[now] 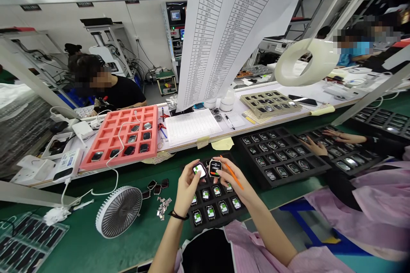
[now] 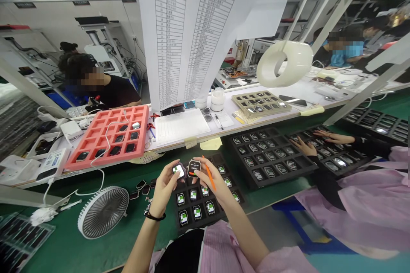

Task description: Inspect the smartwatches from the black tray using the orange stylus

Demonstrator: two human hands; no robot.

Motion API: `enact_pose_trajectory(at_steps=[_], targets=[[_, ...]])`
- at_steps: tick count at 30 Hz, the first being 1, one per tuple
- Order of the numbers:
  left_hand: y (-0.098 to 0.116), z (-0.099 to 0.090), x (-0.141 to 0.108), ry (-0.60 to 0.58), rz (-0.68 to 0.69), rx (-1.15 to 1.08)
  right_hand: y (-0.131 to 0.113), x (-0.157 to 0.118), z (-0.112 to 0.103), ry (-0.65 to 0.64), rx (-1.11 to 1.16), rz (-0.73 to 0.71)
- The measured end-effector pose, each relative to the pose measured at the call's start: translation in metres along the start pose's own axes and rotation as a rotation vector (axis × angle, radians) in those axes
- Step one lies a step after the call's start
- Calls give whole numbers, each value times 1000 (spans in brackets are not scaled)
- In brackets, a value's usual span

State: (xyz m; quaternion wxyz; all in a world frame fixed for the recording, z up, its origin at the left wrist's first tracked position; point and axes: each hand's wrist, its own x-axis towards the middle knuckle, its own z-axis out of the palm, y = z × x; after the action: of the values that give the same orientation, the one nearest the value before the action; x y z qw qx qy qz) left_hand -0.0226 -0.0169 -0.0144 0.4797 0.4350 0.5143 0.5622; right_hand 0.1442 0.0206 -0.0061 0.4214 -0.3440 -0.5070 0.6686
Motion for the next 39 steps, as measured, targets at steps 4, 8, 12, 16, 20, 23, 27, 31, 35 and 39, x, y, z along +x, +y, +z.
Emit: enact_pose_trajectory(at_steps=[4,8,12,16,20,23,27,31,35,39], targets=[[5,0,0,46,-35,23,1,0,-1,-4,1,-1],[4,0,0,55,-68,25,1,0,-2,-2,-2,2],[1,0,0,10,-56,25,0,0,-2,12,-14,2],[-5,-1,3,-40,29,9,1,0,-2,13,-15,4],[-8,-2,5,-38,48,56,2,0,-2,15,-9,14],[-6,-3,4,6,10,46,2,0,-2,6,-5,16],[-2,-2,3,60,-53,49,5,1,-3,-43,6,19],[0,-1,2,94,-85,75,4,1,-2,-8,-3,0],[2,-2,1,62,-92,59,2,1,0,71,-20,-6],[1,-3,0,16,-72,39,0,1,1,82,-14,5]])
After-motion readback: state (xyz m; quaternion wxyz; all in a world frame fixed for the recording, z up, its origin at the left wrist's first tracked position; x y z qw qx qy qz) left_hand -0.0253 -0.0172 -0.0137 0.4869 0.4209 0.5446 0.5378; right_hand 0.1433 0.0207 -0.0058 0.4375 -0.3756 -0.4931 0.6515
